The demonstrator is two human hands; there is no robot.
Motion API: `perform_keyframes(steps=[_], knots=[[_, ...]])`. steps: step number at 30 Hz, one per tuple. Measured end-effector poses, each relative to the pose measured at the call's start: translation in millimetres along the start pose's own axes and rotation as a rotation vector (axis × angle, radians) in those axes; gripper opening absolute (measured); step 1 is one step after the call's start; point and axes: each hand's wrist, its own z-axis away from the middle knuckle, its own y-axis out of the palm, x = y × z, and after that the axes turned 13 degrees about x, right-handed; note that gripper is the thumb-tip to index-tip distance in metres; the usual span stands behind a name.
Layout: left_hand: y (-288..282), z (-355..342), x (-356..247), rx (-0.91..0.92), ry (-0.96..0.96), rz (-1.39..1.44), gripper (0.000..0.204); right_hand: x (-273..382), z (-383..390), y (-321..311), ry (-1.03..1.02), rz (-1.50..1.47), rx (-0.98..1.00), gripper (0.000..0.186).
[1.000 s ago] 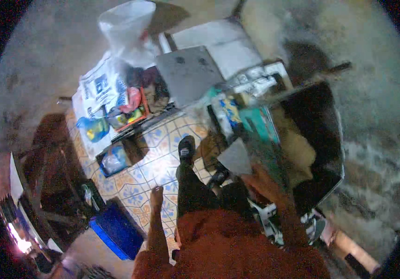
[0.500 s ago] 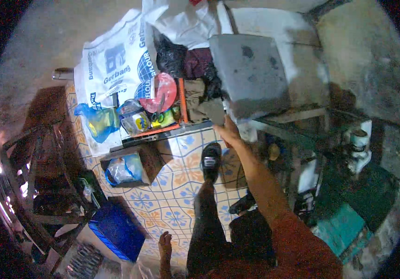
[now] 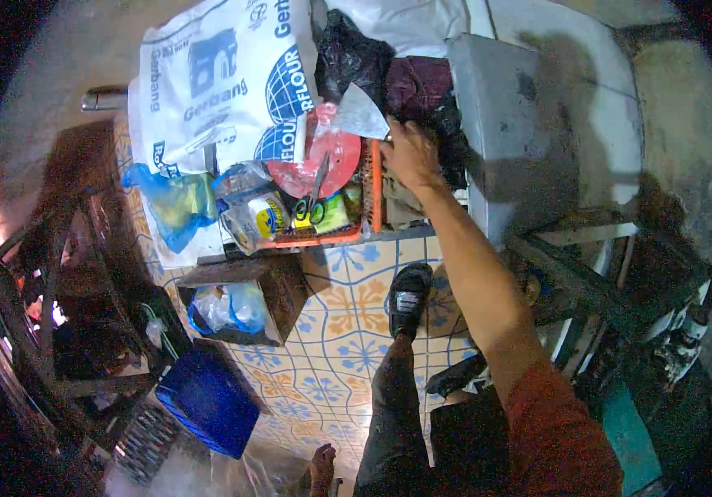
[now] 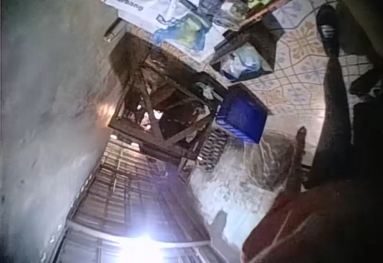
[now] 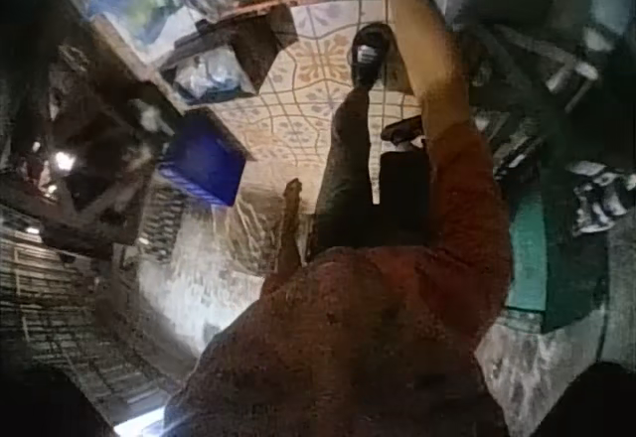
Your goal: The person prepares dough by rinsing hands, handling a ball of dough, placing it into a large metal mixing container, and using a scraper tool to incorporate ingredients and clean the container's edges.
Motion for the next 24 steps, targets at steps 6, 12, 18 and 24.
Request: perform_keyframes(steps=[6,12,18,24], knots=[[-59,28,40,0.019,0.036,0.430,0.038,50,17,28,-0.068,-0.037,-0.062,0.062],[64,21,-102,0.173,0.213,-0.644,0.034,3,124,-30,-0.016,-0.150,-0.124,0.036],[82,4,-221,0.281,0.136,-0.341,0.038,2,340,-89,0.214,-0.260,0.329,0.010],[198,0,-360,0.473,0.441,-0.786,0.040,-6,553,-188,0.417,-0.300,0.315,0.012]])
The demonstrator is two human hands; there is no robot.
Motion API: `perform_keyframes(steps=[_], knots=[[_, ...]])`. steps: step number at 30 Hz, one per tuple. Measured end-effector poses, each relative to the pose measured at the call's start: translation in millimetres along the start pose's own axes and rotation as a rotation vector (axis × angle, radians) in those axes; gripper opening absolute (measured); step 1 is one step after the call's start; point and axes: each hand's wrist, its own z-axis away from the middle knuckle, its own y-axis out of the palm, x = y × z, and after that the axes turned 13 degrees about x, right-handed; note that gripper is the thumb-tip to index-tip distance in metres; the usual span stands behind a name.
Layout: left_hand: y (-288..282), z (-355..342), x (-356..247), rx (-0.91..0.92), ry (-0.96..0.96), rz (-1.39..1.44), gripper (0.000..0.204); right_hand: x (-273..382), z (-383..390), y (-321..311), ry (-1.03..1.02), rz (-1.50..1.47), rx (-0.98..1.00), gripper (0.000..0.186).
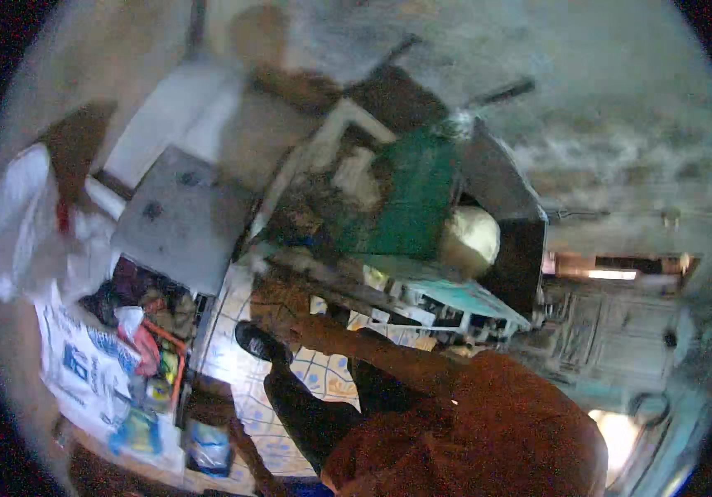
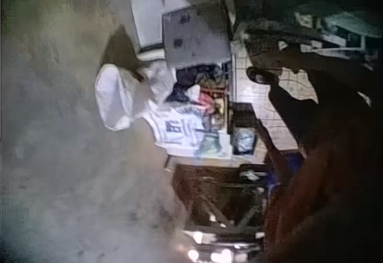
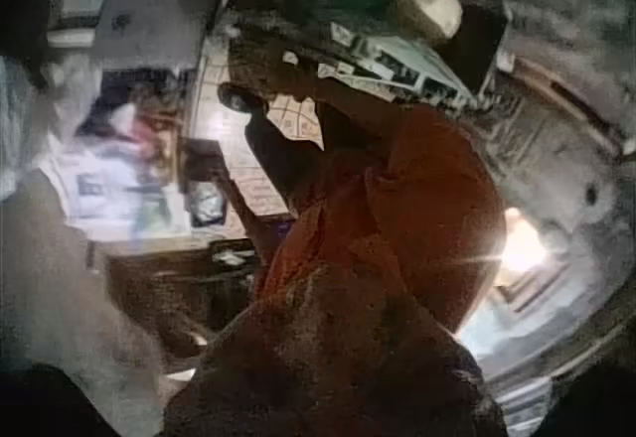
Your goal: The person prepares dough by rinsing hands, handling a ball of dough, placing it into a large metal mixing container, and using a scraper tool to incorporate ingredients and clean the container's edges.
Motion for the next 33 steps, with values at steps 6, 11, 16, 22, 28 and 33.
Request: perform_keyframes(steps=[6,11,16,22,28,33], knots=[[75,-82,-143,0.255,0.512,0.107,0.041,-4,202,-80,-0.074,-0.372,-0.518,0.020],[301,-75,-295,0.329,0.686,-0.370,0.039,-36,353,-101,-0.122,-0.450,-0.616,0.022],[515,25,-400,0.149,0.850,-0.585,0.042,-116,464,-82,0.281,-0.840,-0.857,0.020],[548,28,-411,-0.052,0.802,-0.618,0.055,-196,531,-90,0.546,-0.466,-1.062,0.021],[548,22,-415,-0.039,0.759,-0.572,0.059,-252,506,-94,0.413,-0.407,-0.916,0.025],[560,35,-413,-0.015,0.821,-0.533,0.059,-250,470,-122,0.430,-0.203,-0.528,0.032]])
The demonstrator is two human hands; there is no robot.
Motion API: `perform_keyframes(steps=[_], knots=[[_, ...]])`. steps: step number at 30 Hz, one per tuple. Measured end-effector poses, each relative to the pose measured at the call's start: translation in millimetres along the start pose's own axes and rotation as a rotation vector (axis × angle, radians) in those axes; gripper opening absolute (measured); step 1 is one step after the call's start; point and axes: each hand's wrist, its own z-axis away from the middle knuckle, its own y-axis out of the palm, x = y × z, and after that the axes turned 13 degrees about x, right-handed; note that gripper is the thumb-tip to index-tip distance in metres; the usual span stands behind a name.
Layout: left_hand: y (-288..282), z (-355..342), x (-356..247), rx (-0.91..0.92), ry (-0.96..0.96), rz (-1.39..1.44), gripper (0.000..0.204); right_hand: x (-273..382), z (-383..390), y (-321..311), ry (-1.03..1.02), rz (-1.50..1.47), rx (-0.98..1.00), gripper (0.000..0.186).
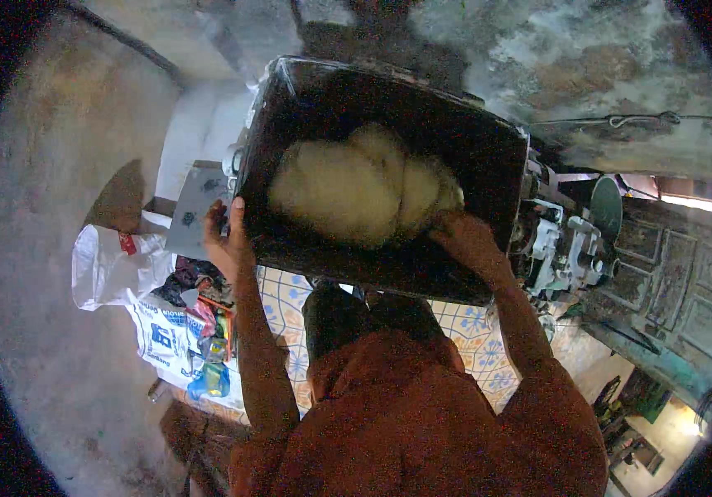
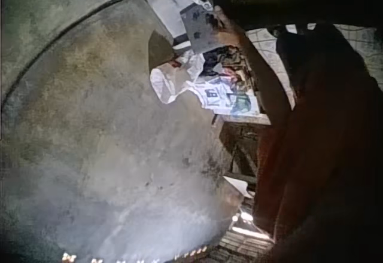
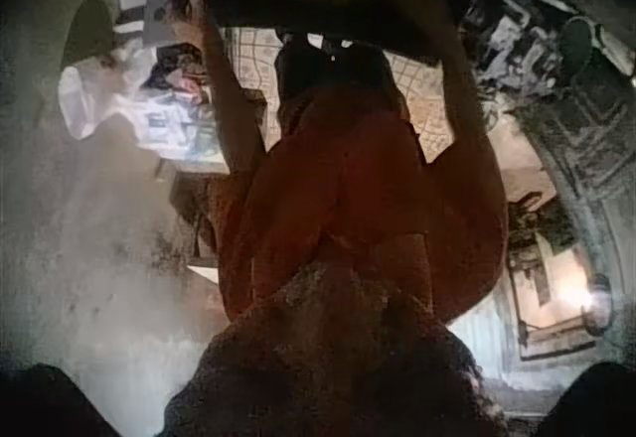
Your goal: The person prepares dough by rinsing hands, handling a ball of dough, placing it into a large metal mixing container, and using a scraper tool to incorporate ingredients and clean the container's edges.
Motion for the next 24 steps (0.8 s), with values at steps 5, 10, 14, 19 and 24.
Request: perform_keyframes(steps=[5,10,14,19,24], knots=[[-3,0,2,-0.096,-0.031,-0.102,0.058,-11,-44,23,0.031,0.205,0.076,0.035],[-5,0,1,-0.088,-0.037,-0.109,0.053,-10,-54,1,-0.022,0.100,-0.145,0.032],[-4,0,-12,-0.059,-0.089,-0.036,0.049,-4,-45,-20,0.078,0.094,-0.130,0.031],[-2,-2,1,-0.084,-0.013,-0.180,0.047,4,-29,-28,0.058,0.021,-0.104,0.030],[-3,1,2,-0.074,-0.022,-0.180,0.048,14,-21,-7,-0.037,0.073,-0.063,0.029]])
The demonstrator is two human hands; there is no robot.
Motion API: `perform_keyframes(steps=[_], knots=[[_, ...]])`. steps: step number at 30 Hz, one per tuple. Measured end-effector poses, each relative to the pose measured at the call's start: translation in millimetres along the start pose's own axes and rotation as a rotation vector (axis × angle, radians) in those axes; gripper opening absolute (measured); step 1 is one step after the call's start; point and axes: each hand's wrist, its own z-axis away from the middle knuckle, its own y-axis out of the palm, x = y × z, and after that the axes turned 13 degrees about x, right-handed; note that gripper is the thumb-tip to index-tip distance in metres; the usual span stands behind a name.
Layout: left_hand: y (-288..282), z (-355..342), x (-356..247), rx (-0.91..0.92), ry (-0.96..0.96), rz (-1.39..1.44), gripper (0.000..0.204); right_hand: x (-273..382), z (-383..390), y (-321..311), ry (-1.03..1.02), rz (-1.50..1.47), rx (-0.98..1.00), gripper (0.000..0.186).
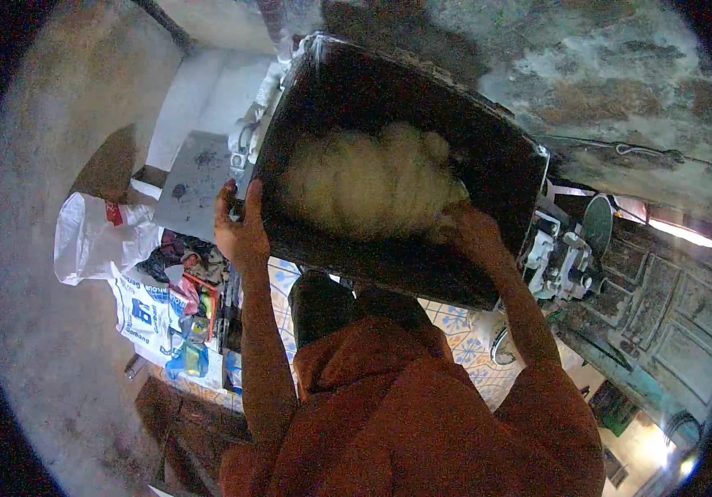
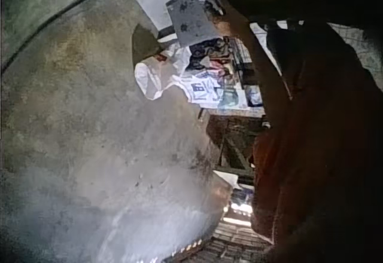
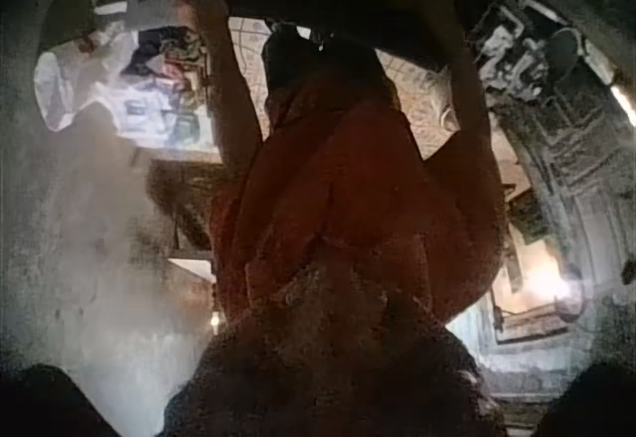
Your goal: The person prepares dough by rinsing hands, handling a ball of dough, placing it into a large metal mixing container, and using a scraper tool to incorporate ingredients and clean the container's edges.
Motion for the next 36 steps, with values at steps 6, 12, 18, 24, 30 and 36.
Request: perform_keyframes(steps=[6,12,18,24,30,36], knots=[[-1,-1,-5,0.007,-0.055,0.086,0.046,5,-41,80,-0.383,0.344,0.055,0.031],[0,-4,-12,-0.008,-0.075,0.099,0.049,-15,-106,89,-0.607,0.392,-0.314,0.028],[-4,-1,-2,-0.045,-0.009,0.009,0.047,18,-68,-46,-0.200,0.156,-0.121,0.019],[-1,1,-7,-0.063,0.016,0.076,0.040,-13,-12,-12,-0.135,0.221,0.124,0.020],[4,-2,-8,-0.020,-0.040,0.231,0.037,-22,-63,122,-0.546,0.363,-0.075,0.032],[3,2,-4,0.026,-0.076,0.234,0.038,-10,-74,80,-0.571,0.443,-0.213,0.033]])
